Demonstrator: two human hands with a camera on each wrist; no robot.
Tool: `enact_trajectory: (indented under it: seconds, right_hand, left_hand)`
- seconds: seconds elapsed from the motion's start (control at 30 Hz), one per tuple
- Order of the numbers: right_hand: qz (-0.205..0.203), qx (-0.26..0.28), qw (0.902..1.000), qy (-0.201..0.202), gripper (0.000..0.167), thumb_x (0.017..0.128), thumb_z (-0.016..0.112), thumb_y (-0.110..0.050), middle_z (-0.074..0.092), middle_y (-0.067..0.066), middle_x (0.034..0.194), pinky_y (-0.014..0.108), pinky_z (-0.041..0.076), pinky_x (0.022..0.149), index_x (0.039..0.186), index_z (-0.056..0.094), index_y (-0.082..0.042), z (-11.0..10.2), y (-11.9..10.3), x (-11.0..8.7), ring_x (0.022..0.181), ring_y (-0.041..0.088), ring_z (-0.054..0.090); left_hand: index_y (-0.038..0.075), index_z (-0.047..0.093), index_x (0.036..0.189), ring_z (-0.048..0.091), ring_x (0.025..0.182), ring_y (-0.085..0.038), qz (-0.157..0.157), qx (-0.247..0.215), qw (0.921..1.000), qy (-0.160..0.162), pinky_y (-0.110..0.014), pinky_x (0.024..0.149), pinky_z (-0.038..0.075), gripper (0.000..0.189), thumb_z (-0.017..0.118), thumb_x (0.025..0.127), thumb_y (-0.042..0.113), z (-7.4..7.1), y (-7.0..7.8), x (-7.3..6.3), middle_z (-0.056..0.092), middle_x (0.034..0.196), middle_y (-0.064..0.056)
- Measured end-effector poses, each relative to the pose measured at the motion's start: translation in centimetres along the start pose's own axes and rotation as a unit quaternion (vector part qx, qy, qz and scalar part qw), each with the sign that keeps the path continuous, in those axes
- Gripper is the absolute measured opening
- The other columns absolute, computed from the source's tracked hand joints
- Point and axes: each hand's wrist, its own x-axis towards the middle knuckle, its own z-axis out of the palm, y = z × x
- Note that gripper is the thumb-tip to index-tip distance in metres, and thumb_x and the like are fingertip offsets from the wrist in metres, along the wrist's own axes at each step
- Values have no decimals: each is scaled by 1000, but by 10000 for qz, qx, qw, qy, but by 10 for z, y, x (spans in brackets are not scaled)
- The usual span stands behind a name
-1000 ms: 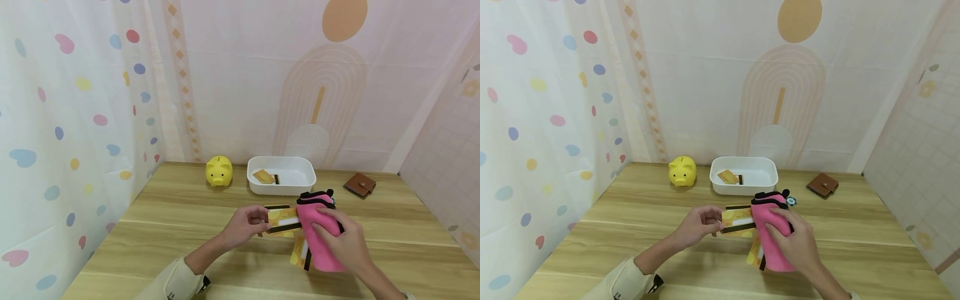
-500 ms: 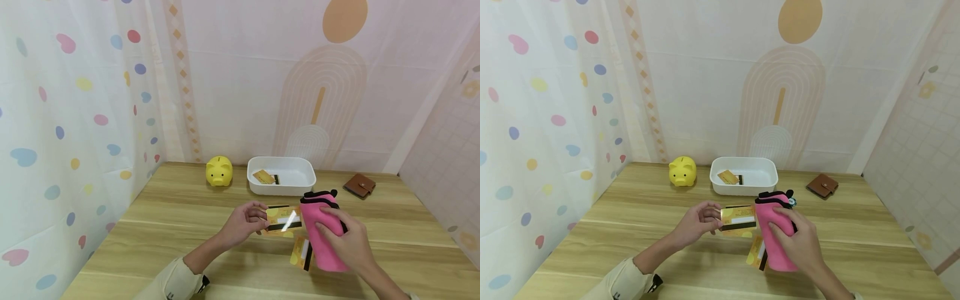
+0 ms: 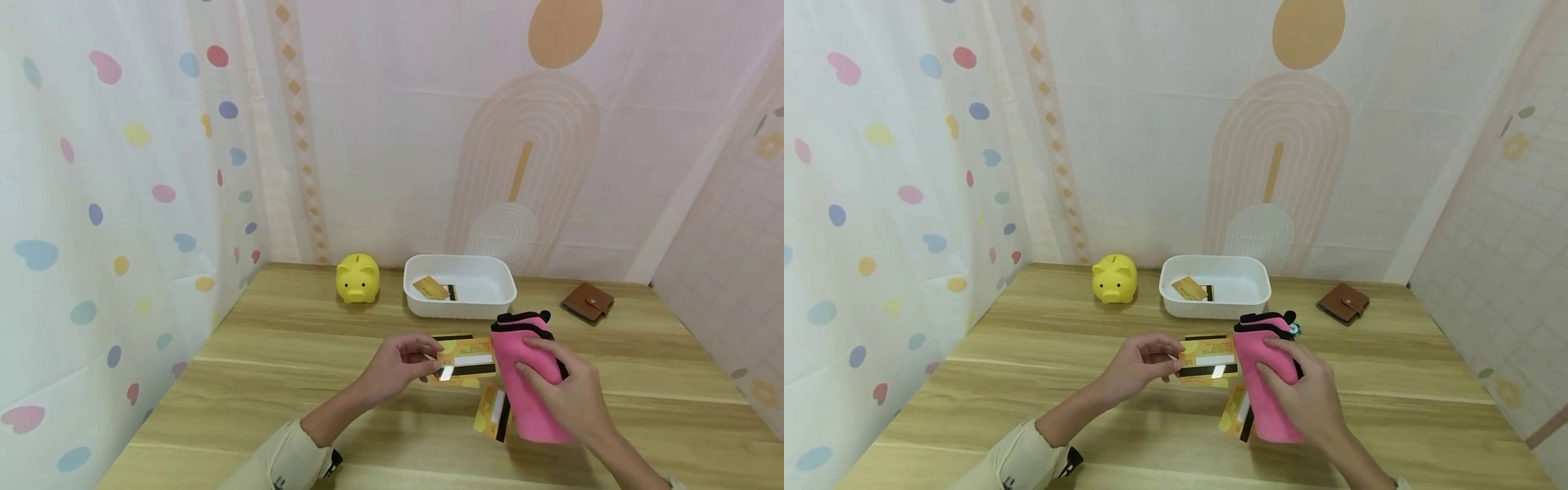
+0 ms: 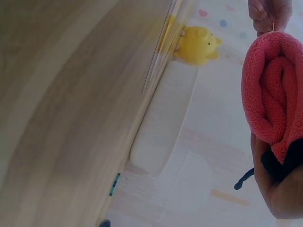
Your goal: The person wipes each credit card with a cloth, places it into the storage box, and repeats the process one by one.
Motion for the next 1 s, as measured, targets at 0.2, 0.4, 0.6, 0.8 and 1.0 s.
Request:
enact_trajectory:
  seconds: [0.2,0.4,0.6,0.8,1.0]
  right_hand:
    - [65,22,10000,-37,41,75,86,-3,73,9,98,21,49,46,112,72,-13,0,0,1,63,7,60]
    - [121,38,9999,-67,40,75,86,-4,73,11,94,21,49,44,112,72,-13,1,0,1,59,7,59]
    - [46,-47,10000,-51,41,74,86,-3,73,8,101,19,50,50,111,73,-14,1,-1,0,70,6,61]
    - [-8,-58,10000,-56,42,73,86,-3,74,7,102,18,49,53,110,72,-14,2,-2,0,74,6,61]
    - [17,-20,10000,-88,41,73,86,-3,74,7,103,17,49,54,111,72,-15,3,-2,-1,76,5,62]
  left_hand:
    - [-10,67,109,67,76,-15,99,-86,9999,-61,-22,65,55,21,68,90,-4,1,0,0,68,100,-25]
    - [-8,68,110,66,76,-16,-79,-16,10000,55,-21,65,55,22,70,89,-1,1,4,-1,70,101,-14]
    - [-6,69,112,66,79,-20,-179,1,9998,50,-22,66,55,24,71,89,0,1,4,-1,70,107,-16]
    - [-7,69,116,67,84,-21,-102,201,9997,-21,-23,68,56,24,66,92,-2,0,4,-1,71,105,-20]
    - [-8,68,117,66,86,-12,-114,275,9994,193,-22,72,56,26,65,91,-6,1,3,-1,69,113,-21]
